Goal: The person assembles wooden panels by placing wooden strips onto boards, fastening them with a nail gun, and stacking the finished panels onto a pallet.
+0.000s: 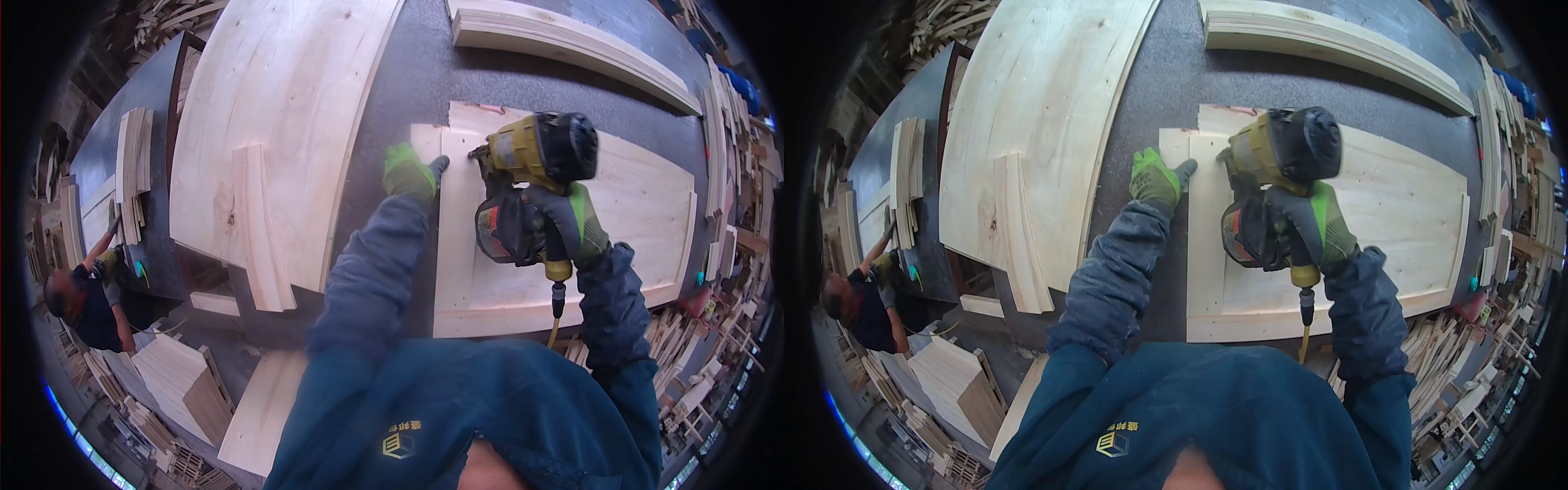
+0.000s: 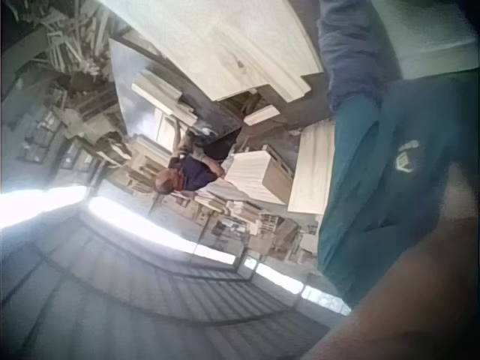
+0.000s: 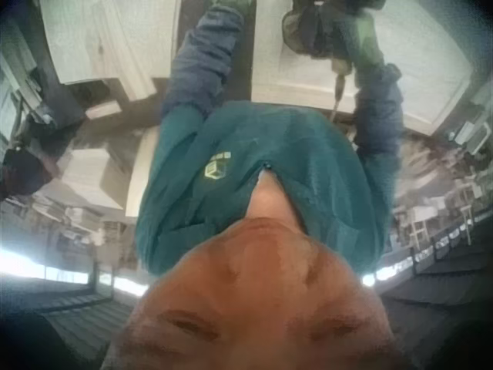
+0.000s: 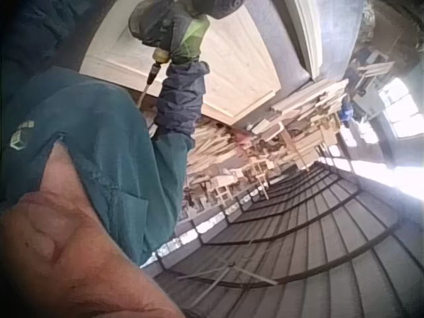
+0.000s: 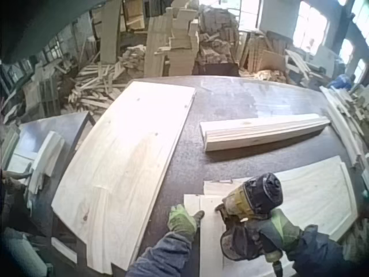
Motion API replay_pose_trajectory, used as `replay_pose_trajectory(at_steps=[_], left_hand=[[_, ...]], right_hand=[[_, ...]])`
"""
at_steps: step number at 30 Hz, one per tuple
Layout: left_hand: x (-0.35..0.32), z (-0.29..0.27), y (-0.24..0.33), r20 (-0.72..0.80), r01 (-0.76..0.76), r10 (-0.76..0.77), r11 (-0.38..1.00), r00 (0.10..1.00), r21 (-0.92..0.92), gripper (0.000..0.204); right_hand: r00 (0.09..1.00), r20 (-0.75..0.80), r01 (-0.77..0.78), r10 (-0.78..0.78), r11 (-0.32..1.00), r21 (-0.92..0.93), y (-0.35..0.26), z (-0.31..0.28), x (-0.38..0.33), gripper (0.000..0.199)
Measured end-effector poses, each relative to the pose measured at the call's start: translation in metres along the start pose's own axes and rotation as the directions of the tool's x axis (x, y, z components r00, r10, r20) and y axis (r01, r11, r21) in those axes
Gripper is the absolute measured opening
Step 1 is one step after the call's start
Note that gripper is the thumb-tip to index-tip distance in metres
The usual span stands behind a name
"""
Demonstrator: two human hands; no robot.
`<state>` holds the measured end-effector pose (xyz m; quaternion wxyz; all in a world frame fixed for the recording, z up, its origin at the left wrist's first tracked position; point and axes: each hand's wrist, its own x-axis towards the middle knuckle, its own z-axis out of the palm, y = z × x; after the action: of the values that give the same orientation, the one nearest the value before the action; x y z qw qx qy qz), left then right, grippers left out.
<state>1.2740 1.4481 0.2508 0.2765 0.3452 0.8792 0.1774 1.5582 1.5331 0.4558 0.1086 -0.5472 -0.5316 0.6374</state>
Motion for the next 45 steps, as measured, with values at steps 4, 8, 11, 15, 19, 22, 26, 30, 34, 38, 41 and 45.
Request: replay_pose_trajectory(at_steps=[4, 8, 11, 15, 19, 22, 26, 30, 34, 38, 41, 45], left_hand=[[-0.003, 0.000, -0.005, -0.035, -0.010, 0.014, 0.994, 0.999, 0.110, 0.091], [-0.005, -0.013, 0.009, 0.020, 0.038, -0.039, 0.999, 0.999, 0.004, 0.104], [-0.006, -0.016, 0.011, 0.053, 0.078, -0.083, 0.993, 0.995, 0.083, 0.096], [-0.007, -0.017, 0.016, 0.052, 0.068, -0.070, 0.997, 0.996, 0.043, 0.096], [0.052, -0.018, -0.013, 0.118, -0.015, 0.013, 1.000, 0.993, 0.017, 0.088], [0.101, -0.016, -0.011, 0.242, 0.021, -0.034, 0.998, 0.970, 0.056, 0.080], [0.108, -0.012, -0.023, 0.187, 0.014, 0.105, 0.839, 0.977, -0.543, 0.061], [0.070, -0.070, -0.016, 0.132, 0.051, 0.113, 0.535, 0.985, -0.843, 0.042], [-0.053, -0.106, -0.031, 0.137, -0.100, 0.317, 0.629, 0.939, -0.771, 0.030], [-0.106, -0.057, -0.047, 0.144, -0.287, 0.441, 0.765, 0.886, -0.576, 0.026], [-0.186, -0.009, -0.060, 0.263, -0.226, 0.458, 0.766, 0.849, -0.602, 0.025], [-0.276, 0.049, -0.038, 0.388, -0.145, 0.455, 0.778, 0.802, -0.612, 0.030]], right_hand=[[0.997, 0.002, -0.075, 0.075, 0.995, 0.063, 0.002, 0.014, -0.042, 0.029], [0.985, 0.074, -0.164, 0.158, 0.983, 0.079, 0.026, 0.026, -0.075, 0.030], [0.992, 0.014, -0.122, 0.122, 0.991, 0.052, 0.037, 0.034, -0.110, 0.031], [0.979, -0.001, -0.205, 0.206, 0.978, 0.020, 0.072, 0.021, -0.153, 0.042], [0.988, -0.082, -0.127, 0.132, 0.990, 0.065, 0.077, 0.048, -0.190, 0.038], [0.904, 0.036, -0.428, 0.427, 0.902, 0.051, 0.075, 0.053, -0.214, 0.036], [0.973, -0.179, -0.134, 0.147, 0.987, 0.085, 0.101, 0.017, -0.244, 0.046], [0.934, -0.348, -0.129, 0.086, 0.986, -0.102, 0.117, 0.007, -0.315, 0.051], [0.849, -0.397, -0.347, 0.348, 0.935, 0.079, 0.169, -0.003, -0.387, 0.045], [0.795, -0.478, -0.472, 0.373, 0.876, -0.101, 0.266, -0.026, -0.418, 0.049], [0.713, -0.581, -0.640, 0.394, 0.703, -0.308, 0.375, -0.046, -0.456, 0.053], [0.739, -0.475, -0.672, 0.478, 0.573, -0.468, 0.515, -0.071, -0.496, 0.053]])
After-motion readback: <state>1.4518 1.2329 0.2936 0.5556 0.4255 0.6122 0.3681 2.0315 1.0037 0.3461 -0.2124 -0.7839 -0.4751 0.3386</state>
